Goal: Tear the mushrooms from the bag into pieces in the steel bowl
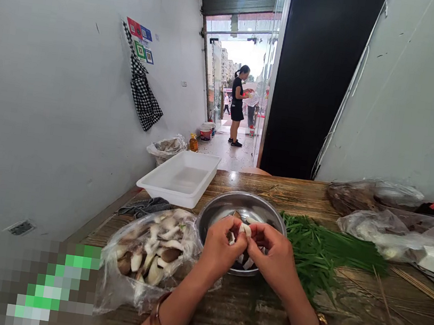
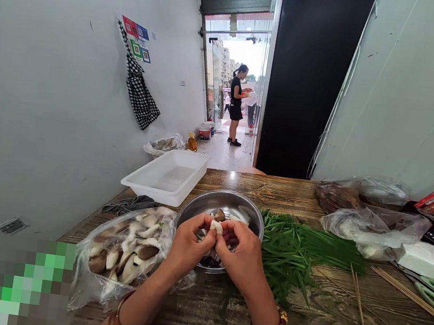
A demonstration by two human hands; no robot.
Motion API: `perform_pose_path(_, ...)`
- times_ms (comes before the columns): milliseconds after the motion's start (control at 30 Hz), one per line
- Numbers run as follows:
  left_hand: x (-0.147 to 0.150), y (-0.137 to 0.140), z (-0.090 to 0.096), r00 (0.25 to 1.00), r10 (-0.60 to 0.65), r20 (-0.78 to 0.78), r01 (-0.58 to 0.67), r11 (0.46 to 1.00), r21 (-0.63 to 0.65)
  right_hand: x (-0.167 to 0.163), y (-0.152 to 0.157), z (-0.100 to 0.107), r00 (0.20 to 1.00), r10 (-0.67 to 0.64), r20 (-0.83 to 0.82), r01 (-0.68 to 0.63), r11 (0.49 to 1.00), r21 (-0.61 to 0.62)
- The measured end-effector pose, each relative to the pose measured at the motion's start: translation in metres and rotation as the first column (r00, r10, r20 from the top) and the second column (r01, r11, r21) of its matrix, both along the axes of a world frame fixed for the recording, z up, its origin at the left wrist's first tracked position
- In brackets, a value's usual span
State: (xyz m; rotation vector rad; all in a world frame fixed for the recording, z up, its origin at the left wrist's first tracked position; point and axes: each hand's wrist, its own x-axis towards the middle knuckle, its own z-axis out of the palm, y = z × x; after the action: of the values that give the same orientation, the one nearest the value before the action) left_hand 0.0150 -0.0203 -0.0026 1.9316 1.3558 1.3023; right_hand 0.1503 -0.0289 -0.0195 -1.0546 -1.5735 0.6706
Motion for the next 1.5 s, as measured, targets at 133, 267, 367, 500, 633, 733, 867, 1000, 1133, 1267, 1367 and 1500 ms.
perform_pose_path(133, 0.001, -0.002, 0.003, 0.999, -0.037, -0.028, 0.038, 0.999, 0.026, -0.002, 0.001, -0.005, 0.998, -0.047, -0.031, 0.045, 0.998, -0.048)
perform_pose_path(267, -0.001, -0.003, 0.004, 0.995, -0.098, 0.03, 0.099, 0.994, -0.035, -0.003, 0.0, -0.005, 0.989, -0.001, -0.15, -0.019, 0.991, -0.13)
perform_pose_path(367, -0.002, -0.002, 0.004, 0.979, -0.152, 0.138, 0.168, 0.979, -0.114, -0.001, 0.0, -0.001, 0.972, 0.031, -0.232, -0.073, 0.982, -0.176)
perform_pose_path(500, -0.002, -0.002, 0.005, 0.946, -0.185, 0.267, 0.243, 0.948, -0.204, 0.002, 0.001, 0.002, 0.947, 0.053, -0.317, -0.131, 0.965, -0.229)
perform_pose_path(633, -0.001, -0.003, 0.008, 0.922, -0.221, 0.319, 0.3, 0.927, -0.226, 0.004, 0.003, 0.0, 0.925, 0.034, -0.378, -0.135, 0.96, -0.245)
perform_pose_path(733, 0.001, -0.003, 0.008, 0.909, -0.242, 0.339, 0.33, 0.916, -0.23, 0.004, 0.004, -0.001, 0.919, 0.026, -0.394, -0.128, 0.963, -0.235)
perform_pose_path(867, 0.001, -0.002, 0.006, 0.903, -0.216, 0.371, 0.325, 0.909, -0.262, 0.004, 0.003, -0.002, 0.927, 0.039, -0.373, -0.13, 0.966, -0.222)
perform_pose_path(1000, -0.001, -0.001, 0.004, 0.9, -0.202, 0.386, 0.322, 0.905, -0.278, 0.005, 0.003, -0.003, 0.926, 0.047, -0.375, -0.147, 0.959, -0.244)
perform_pose_path(1133, -0.001, 0.001, 0.002, 0.912, -0.181, 0.368, 0.286, 0.923, -0.256, 0.004, 0.003, -0.003, 0.915, 0.068, -0.398, -0.183, 0.949, -0.258)
perform_pose_path(1267, 0.001, 0.001, -0.001, 0.936, -0.148, 0.32, 0.217, 0.958, -0.19, 0.001, 0.004, -0.002, 0.912, 0.126, -0.391, -0.228, 0.947, -0.226)
perform_pose_path(1367, 0.003, 0.001, -0.004, 0.959, -0.126, 0.253, 0.164, 0.977, -0.136, 0.0, 0.005, -0.003, 0.912, 0.126, -0.391, -0.218, 0.955, -0.201)
perform_pose_path(1500, 0.003, 0.001, -0.007, 0.979, -0.095, 0.18, 0.114, 0.988, -0.1, -0.001, 0.005, -0.006, 0.924, 0.086, -0.372, -0.177, 0.96, -0.218)
